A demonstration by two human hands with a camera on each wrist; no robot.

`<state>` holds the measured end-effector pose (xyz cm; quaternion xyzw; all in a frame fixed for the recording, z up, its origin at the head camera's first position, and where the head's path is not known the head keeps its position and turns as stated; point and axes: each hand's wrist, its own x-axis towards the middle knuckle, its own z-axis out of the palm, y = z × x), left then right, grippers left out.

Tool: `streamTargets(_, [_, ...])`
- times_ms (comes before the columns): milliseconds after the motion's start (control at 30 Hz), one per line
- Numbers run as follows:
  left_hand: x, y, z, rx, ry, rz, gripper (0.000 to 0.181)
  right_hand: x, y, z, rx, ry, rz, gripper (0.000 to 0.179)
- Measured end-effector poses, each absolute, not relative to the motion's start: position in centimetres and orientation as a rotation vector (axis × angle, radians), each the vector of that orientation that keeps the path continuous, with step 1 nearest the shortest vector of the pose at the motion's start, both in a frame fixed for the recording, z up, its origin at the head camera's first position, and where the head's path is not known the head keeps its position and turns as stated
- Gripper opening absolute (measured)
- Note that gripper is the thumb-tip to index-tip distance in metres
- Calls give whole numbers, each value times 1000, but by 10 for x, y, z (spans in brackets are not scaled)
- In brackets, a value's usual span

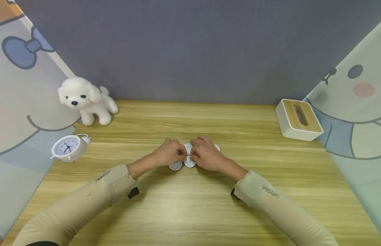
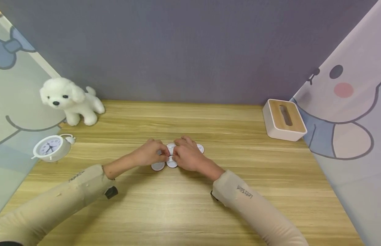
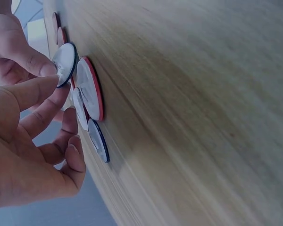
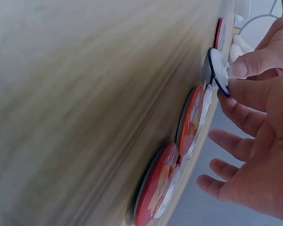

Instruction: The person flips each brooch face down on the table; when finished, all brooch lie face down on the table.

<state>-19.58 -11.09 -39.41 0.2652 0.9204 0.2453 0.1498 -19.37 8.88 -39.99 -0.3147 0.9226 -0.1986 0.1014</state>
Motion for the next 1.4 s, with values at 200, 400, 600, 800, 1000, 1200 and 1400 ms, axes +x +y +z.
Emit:
streamTargets(200, [-196, -110, -396, 749, 2668, 642, 8, -194, 86, -400, -907, 2731, -538, 16])
streamTargets(400, [-193, -108, -396, 728, 2684, 615, 9, -194, 83, -401, -888, 2746, -483, 14])
streamTargets(600, [-192, -108, -396, 726, 2707, 594, 9, -194, 82, -402, -889, 2753, -470, 13])
streamTargets(800, [-191, -107, -397, 740, 2716, 599, 9, -194, 82, -402, -883, 2747, -466, 14])
streamTargets(1000, [-191, -107, -398, 722, 2719, 589, 8, -194, 81, -402, -873, 2740, -468, 15])
streamTargets(1200, [-191, -106, -397, 716, 2718, 594, 8, -195, 81, -403, -872, 2735, -472, 16])
streamTargets(1400, [-191, -106, -397, 700, 2703, 605, 8, -195, 82, -403, -869, 2731, -475, 18])
